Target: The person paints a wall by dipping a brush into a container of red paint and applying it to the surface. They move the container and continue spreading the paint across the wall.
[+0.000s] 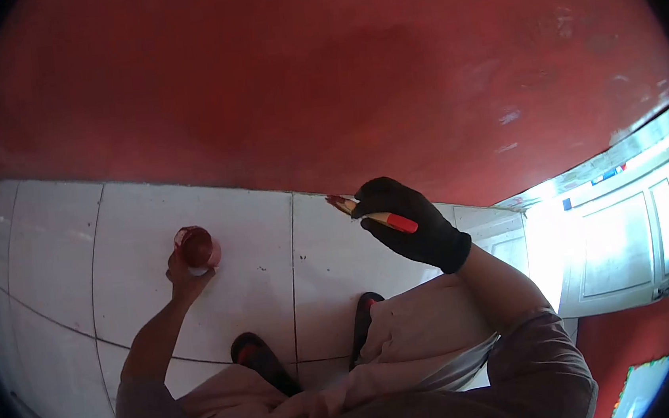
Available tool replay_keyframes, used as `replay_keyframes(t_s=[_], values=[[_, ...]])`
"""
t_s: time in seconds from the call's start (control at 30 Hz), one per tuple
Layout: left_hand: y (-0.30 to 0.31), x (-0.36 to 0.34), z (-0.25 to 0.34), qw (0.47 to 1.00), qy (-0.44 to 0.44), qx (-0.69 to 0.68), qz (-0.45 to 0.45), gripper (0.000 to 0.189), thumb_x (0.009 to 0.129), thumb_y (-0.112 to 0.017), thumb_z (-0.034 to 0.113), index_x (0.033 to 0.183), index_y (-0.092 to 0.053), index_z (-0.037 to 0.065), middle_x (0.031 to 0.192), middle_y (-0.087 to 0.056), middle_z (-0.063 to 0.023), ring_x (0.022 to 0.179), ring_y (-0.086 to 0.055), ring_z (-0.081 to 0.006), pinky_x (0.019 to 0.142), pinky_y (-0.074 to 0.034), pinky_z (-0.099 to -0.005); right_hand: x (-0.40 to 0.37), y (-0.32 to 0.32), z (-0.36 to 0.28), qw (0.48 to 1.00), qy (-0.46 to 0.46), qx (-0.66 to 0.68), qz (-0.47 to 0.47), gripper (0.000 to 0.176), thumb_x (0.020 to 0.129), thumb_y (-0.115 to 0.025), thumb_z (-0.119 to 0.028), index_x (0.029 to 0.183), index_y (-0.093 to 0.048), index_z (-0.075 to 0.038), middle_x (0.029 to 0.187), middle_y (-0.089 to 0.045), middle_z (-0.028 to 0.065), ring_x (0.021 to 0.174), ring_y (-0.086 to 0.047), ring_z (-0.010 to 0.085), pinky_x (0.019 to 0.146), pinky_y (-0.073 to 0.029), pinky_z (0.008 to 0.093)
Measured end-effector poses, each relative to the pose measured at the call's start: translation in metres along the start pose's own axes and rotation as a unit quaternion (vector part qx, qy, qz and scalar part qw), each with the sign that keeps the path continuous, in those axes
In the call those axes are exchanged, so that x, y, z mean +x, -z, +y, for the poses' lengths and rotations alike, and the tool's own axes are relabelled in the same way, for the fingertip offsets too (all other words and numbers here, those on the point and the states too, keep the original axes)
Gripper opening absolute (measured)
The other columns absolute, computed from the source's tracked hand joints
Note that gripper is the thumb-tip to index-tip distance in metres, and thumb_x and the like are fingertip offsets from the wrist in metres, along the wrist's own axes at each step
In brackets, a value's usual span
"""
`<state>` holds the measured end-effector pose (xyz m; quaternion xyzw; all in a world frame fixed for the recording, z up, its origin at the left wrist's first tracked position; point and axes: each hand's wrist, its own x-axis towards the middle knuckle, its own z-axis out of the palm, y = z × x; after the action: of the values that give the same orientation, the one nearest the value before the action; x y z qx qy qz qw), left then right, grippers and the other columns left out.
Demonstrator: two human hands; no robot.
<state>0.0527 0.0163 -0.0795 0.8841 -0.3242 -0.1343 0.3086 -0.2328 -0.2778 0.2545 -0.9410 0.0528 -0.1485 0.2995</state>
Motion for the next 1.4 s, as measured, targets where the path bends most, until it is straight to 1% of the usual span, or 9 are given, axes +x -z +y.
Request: replay_keyframes(t_s=[0.37,0.43,0.57,0.63,1.07,1.17,1.23,1.33,1.4], values=[[0.007,0.002,0.006,0.999,0.000,0.000,-0.033,0.094,0.060,-0.087,0.038,0.135,-0.037,0.012,0.133,-0.041,-0.0129,0.128,-0.037,-0.0323,0.102,-0.029,-0.0491,0.002,0.008,0.002,0.998,0.008,0.013,0.058,0.022,0.078,-0.070,0.002,0.097,-0.063,-0.006,0.102,-0.061,0.0136,0.097,-0.061,0.0317,0.081,-0.051,0.0379],[0.005,0.001,0.007,0.999,-0.025,0.009,0.026,0.085,0.058,-0.089,0.035,0.127,-0.047,0.011,0.125,-0.048,-0.0111,0.119,-0.046,-0.0296,0.096,-0.037,-0.0462,0.002,0.009,-0.001,0.998,-0.004,-0.001,0.068,0.023,0.078,-0.070,0.000,0.098,-0.062,-0.006,0.101,-0.061,0.0136,0.096,-0.061,0.0314,0.081,-0.051,0.0381],[0.008,0.002,0.011,0.999,-0.019,-0.008,0.035,0.086,0.058,-0.089,0.036,0.128,-0.046,0.011,0.126,-0.048,-0.0105,0.119,-0.047,-0.0294,0.097,-0.036,-0.0465,0.001,0.009,0.002,0.994,0.010,-0.016,0.104,0.025,0.077,-0.071,0.000,0.100,-0.062,-0.007,0.100,-0.060,0.0132,0.094,-0.060,0.0313,0.080,-0.051,0.0379],[0.005,0.005,-0.001,0.999,-0.001,-0.006,-0.041,0.105,0.058,-0.088,0.041,0.140,-0.030,0.011,0.137,-0.038,-0.0134,0.132,-0.034,-0.0324,0.104,-0.027,-0.0492,0.000,0.011,0.001,0.994,-0.028,-0.018,0.106,0.026,0.076,-0.074,0.000,0.100,-0.064,-0.006,0.100,-0.059,0.0115,0.092,-0.061,0.0285,0.078,-0.050,0.0347],[0.004,0.005,-0.002,0.997,0.023,0.016,-0.073,0.113,0.061,-0.086,0.045,0.146,-0.021,0.007,0.144,-0.030,-0.0166,0.137,-0.026,-0.0323,0.106,-0.022,-0.0504,0.001,0.016,-0.005,0.984,-0.115,-0.011,0.135,0.023,0.078,-0.076,-0.004,0.098,-0.066,-0.006,0.089,-0.062,0.0097,0.080,-0.062,0.0225,0.072,-0.049,0.0312],[0.006,0.005,0.004,0.996,0.039,0.025,-0.070,0.112,0.061,-0.086,0.045,0.145,-0.022,0.008,0.144,-0.030,-0.0165,0.137,-0.025,-0.0328,0.106,-0.021,-0.0505,0.001,0.018,-0.001,0.976,-0.081,0.019,0.201,0.020,0.083,-0.072,-0.004,0.102,-0.065,-0.004,0.093,-0.064,0.0084,0.084,-0.064,0.0199,0.072,-0.050,0.0293],[0.004,0.007,-0.002,0.996,0.039,0.006,-0.078,0.111,0.061,-0.086,0.045,0.145,-0.023,0.008,0.144,-0.030,-0.0165,0.137,-0.025,-0.0333,0.106,-0.021,-0.0511,-0.002,0.021,0.003,0.930,-0.179,0.169,0.271,0.022,0.089,-0.064,-0.004,0.111,-0.060,-0.002,0.101,-0.065,0.0098,0.091,-0.065,0.0195,0.073,-0.052,0.0297],[0.007,0.005,0.002,0.997,0.028,0.009,-0.073,0.112,0.061,-0.085,0.045,0.145,-0.022,0.007,0.144,-0.030,-0.0166,0.137,-0.026,-0.0335,0.107,-0.021,-0.0509,0.000,0.033,0.006,0.875,-0.132,0.317,0.341,0.028,0.094,-0.058,-0.007,0.120,-0.053,-0.001,0.104,-0.064,0.0124,0.092,-0.066,0.0220,0.073,-0.054,0.0320],[0.008,0.004,0.005,0.997,0.027,0.019,-0.069,0.112,0.062,-0.085,0.045,0.146,-0.021,0.007,0.144,-0.031,-0.0166,0.137,-0.026,-0.0332,0.107,-0.022,-0.0504,0.001,0.037,0.007,0.874,-0.131,0.290,0.366,0.031,0.096,-0.056,-0.010,0.125,-0.048,-0.001,0.106,-0.063,0.0155,0.093,-0.066,0.0246,0.072,-0.054,0.0343]])
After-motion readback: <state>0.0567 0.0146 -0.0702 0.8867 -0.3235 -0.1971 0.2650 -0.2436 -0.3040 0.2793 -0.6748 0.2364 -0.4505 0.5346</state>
